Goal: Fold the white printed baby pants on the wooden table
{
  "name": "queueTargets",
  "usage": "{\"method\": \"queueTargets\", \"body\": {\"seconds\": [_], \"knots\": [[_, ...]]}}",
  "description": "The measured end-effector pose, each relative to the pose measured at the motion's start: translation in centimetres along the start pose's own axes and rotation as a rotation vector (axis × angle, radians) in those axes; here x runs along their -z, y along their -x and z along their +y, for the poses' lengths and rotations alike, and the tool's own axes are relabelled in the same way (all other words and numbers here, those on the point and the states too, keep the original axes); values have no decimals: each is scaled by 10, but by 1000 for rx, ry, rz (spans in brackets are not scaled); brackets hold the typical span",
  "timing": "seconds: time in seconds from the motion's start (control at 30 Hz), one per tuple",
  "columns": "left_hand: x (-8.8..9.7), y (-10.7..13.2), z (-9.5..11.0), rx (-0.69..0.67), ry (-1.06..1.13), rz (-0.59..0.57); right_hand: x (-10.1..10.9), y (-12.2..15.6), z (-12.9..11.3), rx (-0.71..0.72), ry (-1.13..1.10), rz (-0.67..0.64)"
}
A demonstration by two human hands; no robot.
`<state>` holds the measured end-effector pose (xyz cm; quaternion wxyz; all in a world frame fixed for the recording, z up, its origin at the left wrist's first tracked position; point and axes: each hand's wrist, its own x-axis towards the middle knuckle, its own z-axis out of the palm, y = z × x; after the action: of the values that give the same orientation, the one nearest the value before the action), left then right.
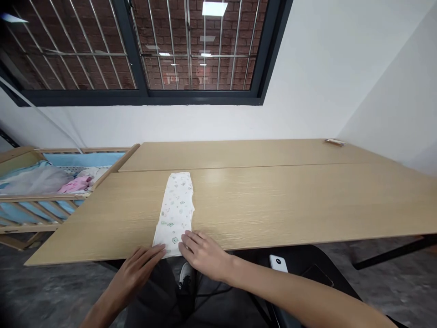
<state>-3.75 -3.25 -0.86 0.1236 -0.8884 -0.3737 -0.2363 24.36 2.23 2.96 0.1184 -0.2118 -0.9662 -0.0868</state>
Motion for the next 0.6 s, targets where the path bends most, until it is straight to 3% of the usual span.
{"method": "queueTargets", "body": {"seconds": [0.33,0.5,0.6], "knots": [[22,-19,29,72,346,103,31,17,-26,-120,-168,-76],[43,-26,17,127,402,133,74,4,-13,-211,-357,-3],[67,-52,-1,141,343,202,103,-19,12,-252,-481,51]]}}
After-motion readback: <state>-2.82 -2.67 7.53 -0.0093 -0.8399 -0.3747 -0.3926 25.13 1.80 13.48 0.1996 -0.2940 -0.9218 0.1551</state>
